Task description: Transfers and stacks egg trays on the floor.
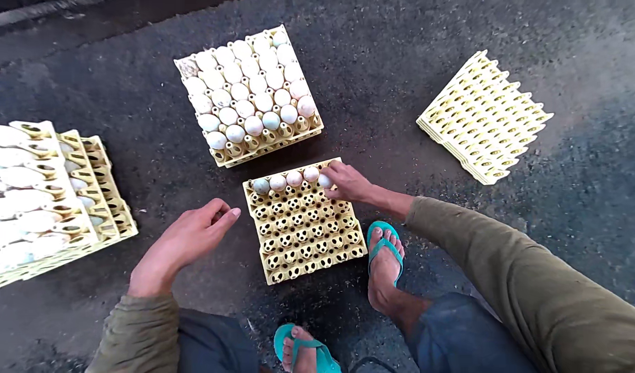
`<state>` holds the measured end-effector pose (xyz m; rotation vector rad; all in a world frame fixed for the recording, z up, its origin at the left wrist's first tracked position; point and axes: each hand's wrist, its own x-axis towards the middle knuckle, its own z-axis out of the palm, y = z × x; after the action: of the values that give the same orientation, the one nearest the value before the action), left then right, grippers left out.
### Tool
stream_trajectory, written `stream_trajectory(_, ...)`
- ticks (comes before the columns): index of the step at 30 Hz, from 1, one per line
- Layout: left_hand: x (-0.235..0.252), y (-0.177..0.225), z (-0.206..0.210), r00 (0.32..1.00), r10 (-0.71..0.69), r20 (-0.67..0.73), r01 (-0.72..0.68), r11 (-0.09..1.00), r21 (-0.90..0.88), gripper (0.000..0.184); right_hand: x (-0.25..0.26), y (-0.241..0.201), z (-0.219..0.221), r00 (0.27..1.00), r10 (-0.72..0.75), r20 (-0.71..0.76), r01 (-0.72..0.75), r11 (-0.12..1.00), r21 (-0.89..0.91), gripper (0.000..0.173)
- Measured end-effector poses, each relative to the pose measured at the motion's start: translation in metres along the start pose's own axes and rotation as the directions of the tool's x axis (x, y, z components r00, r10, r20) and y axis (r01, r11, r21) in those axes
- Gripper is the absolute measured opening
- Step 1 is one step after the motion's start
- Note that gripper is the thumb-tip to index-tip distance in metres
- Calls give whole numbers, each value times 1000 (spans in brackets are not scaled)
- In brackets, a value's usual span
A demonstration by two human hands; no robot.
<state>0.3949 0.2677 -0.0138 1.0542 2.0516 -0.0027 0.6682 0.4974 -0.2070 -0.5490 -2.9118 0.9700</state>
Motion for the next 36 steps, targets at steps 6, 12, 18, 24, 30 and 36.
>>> stream_trajectory(6,10,-6,4,997,72,33,-72,997,6,54,20,14,-11,977,209,32,-211,975,76,52)
stream_trajectory(12,9,-16,-14,994,28,108,-32,999,36,58,-37,86,-75,897,424,-126,-427,904,3,46)
stream_trajectory(18,5,-27,-13,994,-32,105,28,999,39,56,-161,189,-133,405,855,-322,-893,446,59,71)
stream_trajectory(24,16,-18,-15,992,-51,115,48,998,31,54,-190,220,-134,314,936,-161,-949,316,-13,79)
stream_trajectory(30,30,-20,-10,990,-62,130,57,998,39,52,-191,222,-129,342,914,-218,-938,347,-18,67)
stream_trajectory(36,28,-13,-11,990,-62,127,56,997,50,53,-191,229,-133,453,871,-191,-891,431,-145,60)
